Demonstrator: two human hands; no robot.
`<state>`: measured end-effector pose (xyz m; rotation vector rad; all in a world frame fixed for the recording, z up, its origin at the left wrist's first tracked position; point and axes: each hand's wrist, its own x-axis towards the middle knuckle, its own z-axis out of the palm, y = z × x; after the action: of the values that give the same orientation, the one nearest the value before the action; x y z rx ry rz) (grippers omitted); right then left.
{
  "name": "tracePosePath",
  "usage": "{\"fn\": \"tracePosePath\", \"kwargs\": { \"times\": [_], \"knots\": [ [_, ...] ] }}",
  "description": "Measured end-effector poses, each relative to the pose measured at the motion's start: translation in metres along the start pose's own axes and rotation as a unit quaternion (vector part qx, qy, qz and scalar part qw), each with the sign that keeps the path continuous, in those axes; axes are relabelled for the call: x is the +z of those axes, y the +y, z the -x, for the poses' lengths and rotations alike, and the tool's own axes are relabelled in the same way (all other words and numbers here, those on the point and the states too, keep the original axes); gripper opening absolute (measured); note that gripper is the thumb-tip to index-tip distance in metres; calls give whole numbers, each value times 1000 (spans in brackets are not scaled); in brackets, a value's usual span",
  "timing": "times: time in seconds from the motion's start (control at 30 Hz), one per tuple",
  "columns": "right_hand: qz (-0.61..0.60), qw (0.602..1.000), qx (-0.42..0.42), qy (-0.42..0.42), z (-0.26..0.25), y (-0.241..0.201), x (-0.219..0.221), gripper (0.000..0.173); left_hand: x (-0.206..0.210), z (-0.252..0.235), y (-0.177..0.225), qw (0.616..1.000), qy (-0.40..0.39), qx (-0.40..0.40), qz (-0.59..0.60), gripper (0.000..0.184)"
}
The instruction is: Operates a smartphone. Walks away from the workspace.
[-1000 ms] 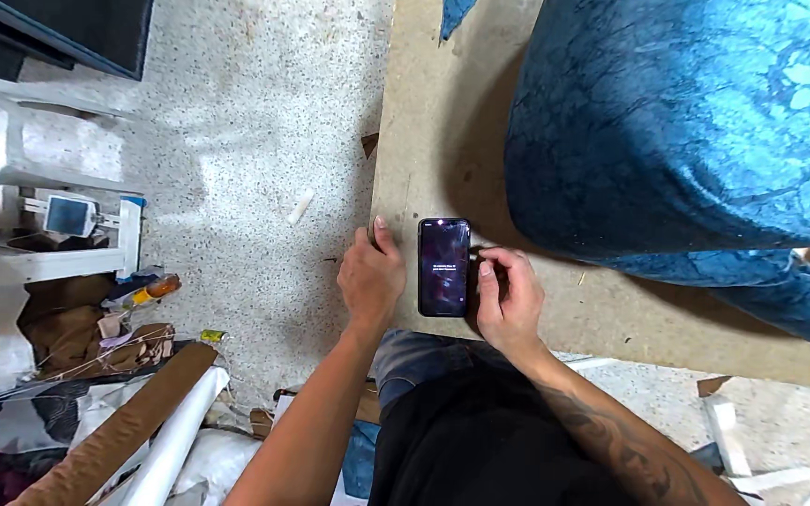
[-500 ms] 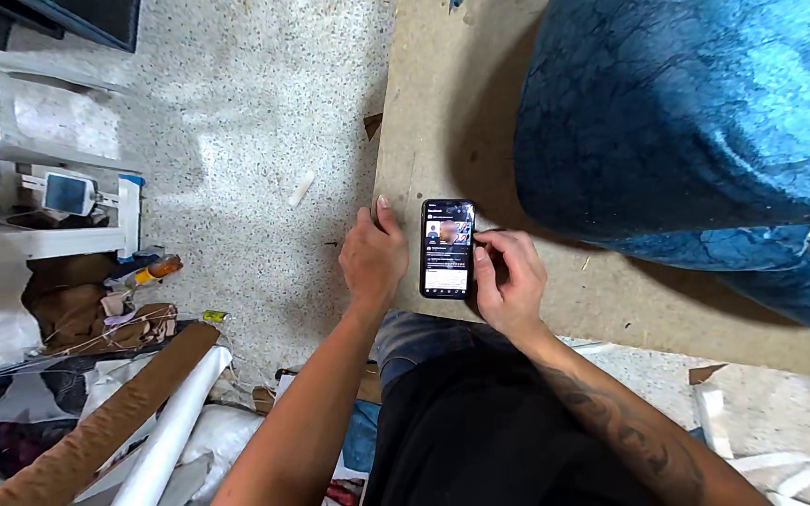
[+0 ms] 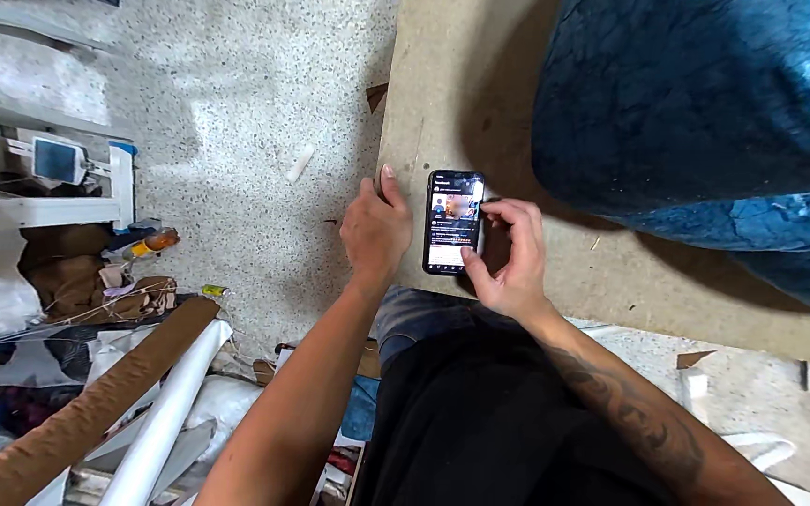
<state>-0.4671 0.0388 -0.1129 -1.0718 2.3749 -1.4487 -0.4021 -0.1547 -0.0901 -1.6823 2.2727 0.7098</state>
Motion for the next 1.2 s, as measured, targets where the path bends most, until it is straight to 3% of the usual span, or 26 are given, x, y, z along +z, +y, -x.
{"fn": "tracePosePath", "kwargs": {
  "times": [0.1,0.3,0.57,0.9,1.1,1.2],
  "knots": [
    [-30,998,-19,-53,-1,0,-3,65,1,0,0,1000,4,3,0,66],
    [-17,996,-36,-77,-3,2,-2,67,0,0,0,1000,6,8,0,67],
    [-64,997,-36,-29,-2,5,-6,62,1,1,0,1000,3,4,-2,69],
    [46,993,-59,-95,-4,-3,-2,82,1,0,0,1000,4,7,-5,68],
    [43,997,-12,-58,-3,0,3,56,0,0,0,1000,4,5,-5,67],
    [43,998,-4,-52,-3,-1,3,52,0,0,1,1000,3,5,-5,68]
  ]
}}
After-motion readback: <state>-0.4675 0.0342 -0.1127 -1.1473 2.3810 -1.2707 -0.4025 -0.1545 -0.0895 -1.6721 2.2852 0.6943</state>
